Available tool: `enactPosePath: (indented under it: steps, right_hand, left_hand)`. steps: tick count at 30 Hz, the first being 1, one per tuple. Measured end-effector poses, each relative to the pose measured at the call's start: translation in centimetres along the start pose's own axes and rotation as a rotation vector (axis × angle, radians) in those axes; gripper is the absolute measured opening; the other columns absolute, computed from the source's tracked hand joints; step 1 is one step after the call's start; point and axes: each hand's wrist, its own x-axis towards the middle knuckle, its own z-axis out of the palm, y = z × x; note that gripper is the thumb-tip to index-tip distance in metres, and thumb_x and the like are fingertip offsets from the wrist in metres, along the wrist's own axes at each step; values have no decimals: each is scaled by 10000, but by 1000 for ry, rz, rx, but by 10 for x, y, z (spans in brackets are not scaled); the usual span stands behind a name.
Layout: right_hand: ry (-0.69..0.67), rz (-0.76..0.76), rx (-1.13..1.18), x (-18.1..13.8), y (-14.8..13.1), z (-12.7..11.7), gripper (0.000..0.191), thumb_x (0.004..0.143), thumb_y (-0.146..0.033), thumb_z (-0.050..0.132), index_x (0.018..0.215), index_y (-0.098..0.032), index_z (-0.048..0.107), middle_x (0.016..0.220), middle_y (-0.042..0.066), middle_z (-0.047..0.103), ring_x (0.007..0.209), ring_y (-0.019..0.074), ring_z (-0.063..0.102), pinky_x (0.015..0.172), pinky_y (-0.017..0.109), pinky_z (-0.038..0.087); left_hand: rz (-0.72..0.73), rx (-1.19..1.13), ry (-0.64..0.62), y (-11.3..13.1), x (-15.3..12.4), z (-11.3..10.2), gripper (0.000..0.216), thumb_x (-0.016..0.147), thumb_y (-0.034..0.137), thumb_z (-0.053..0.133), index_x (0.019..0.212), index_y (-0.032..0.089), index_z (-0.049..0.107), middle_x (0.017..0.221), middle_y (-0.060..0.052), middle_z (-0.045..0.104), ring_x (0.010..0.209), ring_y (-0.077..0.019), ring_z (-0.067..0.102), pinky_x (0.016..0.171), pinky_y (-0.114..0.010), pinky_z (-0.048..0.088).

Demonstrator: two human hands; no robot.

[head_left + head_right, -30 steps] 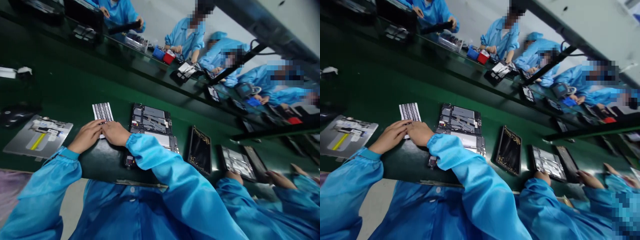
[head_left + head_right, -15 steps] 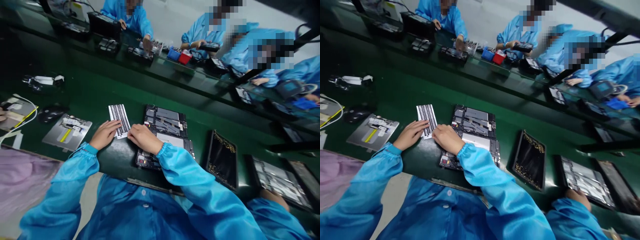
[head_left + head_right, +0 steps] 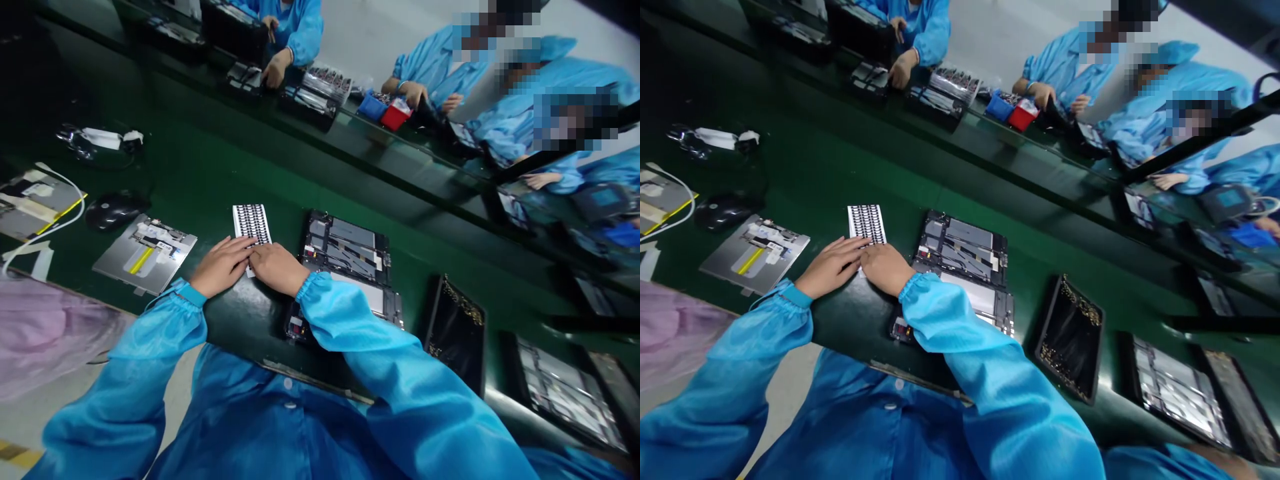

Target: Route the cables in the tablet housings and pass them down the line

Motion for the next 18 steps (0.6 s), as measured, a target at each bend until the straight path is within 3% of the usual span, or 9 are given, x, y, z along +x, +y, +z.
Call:
enactPosePath:
  steps: [4, 7, 11, 13, 16, 18]
  right_hand:
    - [8, -36, 48, -6, 3, -7, 226, 1041, -169, 413, 1076, -76, 615, 1102, 175, 667, 1039, 247, 590, 939, 391, 442]
    - [126, -90, 239, -31, 6, -30, 170, 1038, -206, 411, 988, -156, 565, 1007, 104, 627, 958, 214, 554, 917, 358, 451]
    - [338, 3, 462, -105, 3, -67, 142, 1043, -218, 369, 978, -221, 496, 977, 65, 561, 936, 203, 536, 889, 368, 478]
    - [371, 92, 520, -152, -5, -75, 106, 1040, -210, 392, 1016, -239, 491, 1040, 74, 562, 1000, 207, 553, 903, 379, 492]
    - [381, 254, 572, -212, -25, -61, 96, 1029, -179, 437, 1039, -253, 497, 1118, 86, 576, 1073, 206, 575, 909, 370, 510]
    - [402, 348, 597, -238, -39, -41, 104, 1025, -164, 448, 1041, -252, 501, 1081, 78, 595, 1043, 197, 598, 881, 351, 527]
  left_hand:
    - [-4, 5, -12, 2, 0, 0, 446, 994, 280, 387, 1400, 265, 571, 1543, -34, 502, 1455, -214, 420, 1240, -494, 261]
    - [-4, -6, -15, 1, 1, 0, 451, 996, 291, 379, 1409, 280, 558, 1542, -24, 503, 1459, -212, 415, 1241, -499, 257]
    - [37, -38, 33, -3, 2, -3, 437, 996, 325, 383, 1390, 294, 569, 1573, -22, 461, 1469, -236, 403, 1230, -535, 275]
    - [68, -59, 138, 0, 2, -7, 403, 994, 331, 408, 1348, 304, 599, 1587, -12, 440, 1481, -255, 383, 1231, -548, 279]
    - [71, -90, 363, 25, -4, -11, 304, 976, 323, 507, 1247, 330, 646, 1517, 7, 524, 1466, -264, 405, 1232, -553, 296]
    - [94, -150, 417, 56, -12, -6, 233, 950, 324, 585, 1168, 339, 664, 1374, 9, 639, 1380, -252, 510, 1192, -535, 379]
